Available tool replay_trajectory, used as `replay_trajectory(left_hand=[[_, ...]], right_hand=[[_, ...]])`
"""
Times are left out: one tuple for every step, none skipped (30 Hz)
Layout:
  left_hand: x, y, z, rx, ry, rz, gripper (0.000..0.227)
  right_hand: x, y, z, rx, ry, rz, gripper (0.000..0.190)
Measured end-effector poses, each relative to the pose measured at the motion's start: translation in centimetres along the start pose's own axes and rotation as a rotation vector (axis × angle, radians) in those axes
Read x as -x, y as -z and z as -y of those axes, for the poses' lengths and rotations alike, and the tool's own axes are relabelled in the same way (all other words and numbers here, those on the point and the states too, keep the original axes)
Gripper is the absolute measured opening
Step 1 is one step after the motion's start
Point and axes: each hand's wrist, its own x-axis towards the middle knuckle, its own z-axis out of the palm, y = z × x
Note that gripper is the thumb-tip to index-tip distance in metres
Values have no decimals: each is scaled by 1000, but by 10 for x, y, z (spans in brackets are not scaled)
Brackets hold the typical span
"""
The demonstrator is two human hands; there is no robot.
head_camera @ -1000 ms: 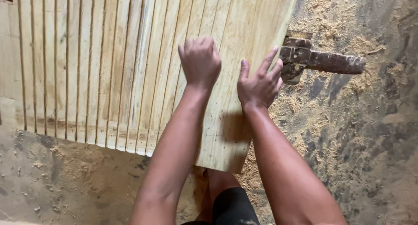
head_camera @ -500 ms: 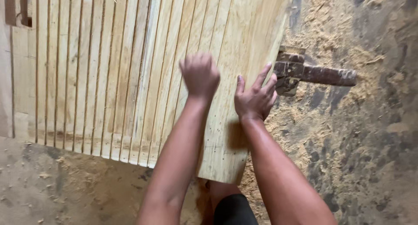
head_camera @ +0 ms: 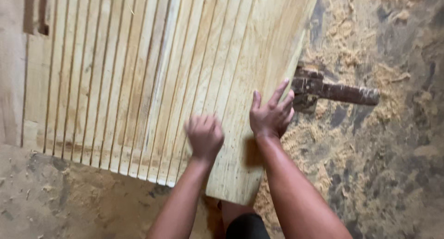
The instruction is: The person uses a small metal scraper to remove material from the surface of a large wooden board. They hold the board steady with one hand while scraping with the other, moving across different sections of the board.
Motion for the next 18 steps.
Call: replay_trajectory(left_hand=[[-30, -16, -2, 9, -13, -20, 13], [-61, -32, -4, -14, -29, 2, 6], [-92, -48, -7, 17, -51, -56, 2], [-120, -63, -10, 9, -72, -128, 5], [-143, -75, -11, 13, -34, -79, 5], [-151, -81, -12, 17, 8, -14, 5], [-148, -83, -12, 19, -3, 8, 4], [-139, -77, -7, 12, -12, 16, 3], [-124, -69, -2, 6, -20, 23, 3], [-98, -55, 3, 13, -33, 16, 3], [-64, -37, 8, 21, -47, 10, 4], [-25, -18, 11, 50, -30, 14, 3], [12, 2, 14, 18, -18, 48, 9], [46, 21, 17, 11, 47, 189, 12], [76, 38, 18, 11, 46, 155, 18], [102, 55, 20, -3, 56, 156, 16], [121, 67, 20, -17, 67, 157, 15], [135, 77, 21, -4, 75, 168, 17]], right_hand=[[-3, 0, 2, -11, 7, -2, 90], [-1, 2, 0, -14, 9, 6, 89], [1, 2, 0, -17, 8, -1, 90], [-1, 2, 0, -15, 11, -8, 90], [-3, 2, 1, -14, 14, -15, 90], [0, 3, -1, -12, 16, -24, 90], [3, 4, -3, -10, 18, -33, 90], [2, 4, -1, -18, 33, -49, 90], [2, 4, 0, -35, 11, -11, 90], [1, 3, 1, -56, -17, 29, 90], [-1, 2, 2, -77, -45, 69, 90], [1, 0, 0, -61, -23, 39, 90], [2, -2, -2, -46, 0, 9, 90], [1, -3, -3, -30, 22, -25, 90], [1, -4, -4, -27, 7, -15, 90], [0, -5, -4, -23, -3, -4, 90], [0, -4, -4, -19, -12, 7, 90], [0, -4, -3, -4, -13, 10, 90]])
